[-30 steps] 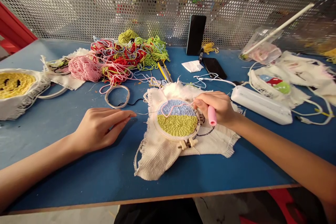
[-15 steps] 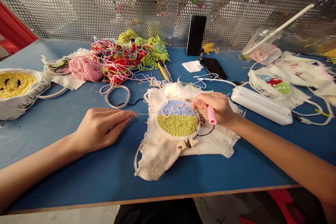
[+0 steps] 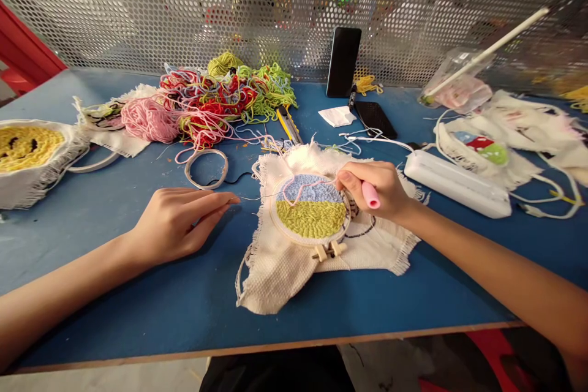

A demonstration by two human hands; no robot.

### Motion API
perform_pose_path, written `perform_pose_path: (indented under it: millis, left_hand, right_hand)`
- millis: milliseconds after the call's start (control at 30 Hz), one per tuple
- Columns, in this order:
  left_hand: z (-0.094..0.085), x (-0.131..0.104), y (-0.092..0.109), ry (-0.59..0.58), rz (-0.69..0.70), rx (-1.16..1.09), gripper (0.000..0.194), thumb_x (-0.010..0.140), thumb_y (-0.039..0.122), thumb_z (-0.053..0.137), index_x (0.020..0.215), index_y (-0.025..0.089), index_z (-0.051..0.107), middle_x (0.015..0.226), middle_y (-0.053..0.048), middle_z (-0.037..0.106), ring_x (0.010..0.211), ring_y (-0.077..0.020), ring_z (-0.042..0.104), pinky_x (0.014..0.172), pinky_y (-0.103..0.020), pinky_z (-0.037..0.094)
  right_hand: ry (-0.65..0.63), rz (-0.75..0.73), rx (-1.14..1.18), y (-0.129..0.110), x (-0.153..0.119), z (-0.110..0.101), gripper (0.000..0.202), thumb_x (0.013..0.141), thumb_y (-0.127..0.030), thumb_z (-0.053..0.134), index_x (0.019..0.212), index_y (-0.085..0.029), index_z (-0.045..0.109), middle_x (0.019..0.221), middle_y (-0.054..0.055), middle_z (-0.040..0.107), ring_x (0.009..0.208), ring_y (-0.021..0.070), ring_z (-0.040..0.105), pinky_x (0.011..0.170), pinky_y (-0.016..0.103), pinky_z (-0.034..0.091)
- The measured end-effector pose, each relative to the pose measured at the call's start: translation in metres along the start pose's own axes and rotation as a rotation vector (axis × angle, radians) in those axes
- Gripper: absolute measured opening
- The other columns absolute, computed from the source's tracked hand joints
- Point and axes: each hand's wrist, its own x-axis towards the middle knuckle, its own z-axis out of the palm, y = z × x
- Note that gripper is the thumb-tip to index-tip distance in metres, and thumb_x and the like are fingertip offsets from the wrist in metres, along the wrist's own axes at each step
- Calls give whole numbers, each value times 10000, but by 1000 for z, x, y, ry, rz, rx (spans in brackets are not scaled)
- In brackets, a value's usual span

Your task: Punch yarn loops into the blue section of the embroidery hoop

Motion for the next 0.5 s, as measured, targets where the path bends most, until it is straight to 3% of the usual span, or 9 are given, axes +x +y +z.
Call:
perform_pose_path:
  millis: [500]
  left_hand:
    - [0,0,-2,-23,38,28,215,853,165,471,1021,180,604,781,14,694,632,-70,620,614,-181,465]
  right_hand:
    - [-43,37,49,1,0,0,271,855,-188,455,588,-178,505,517,-25,560,454,64,501,447,201,368]
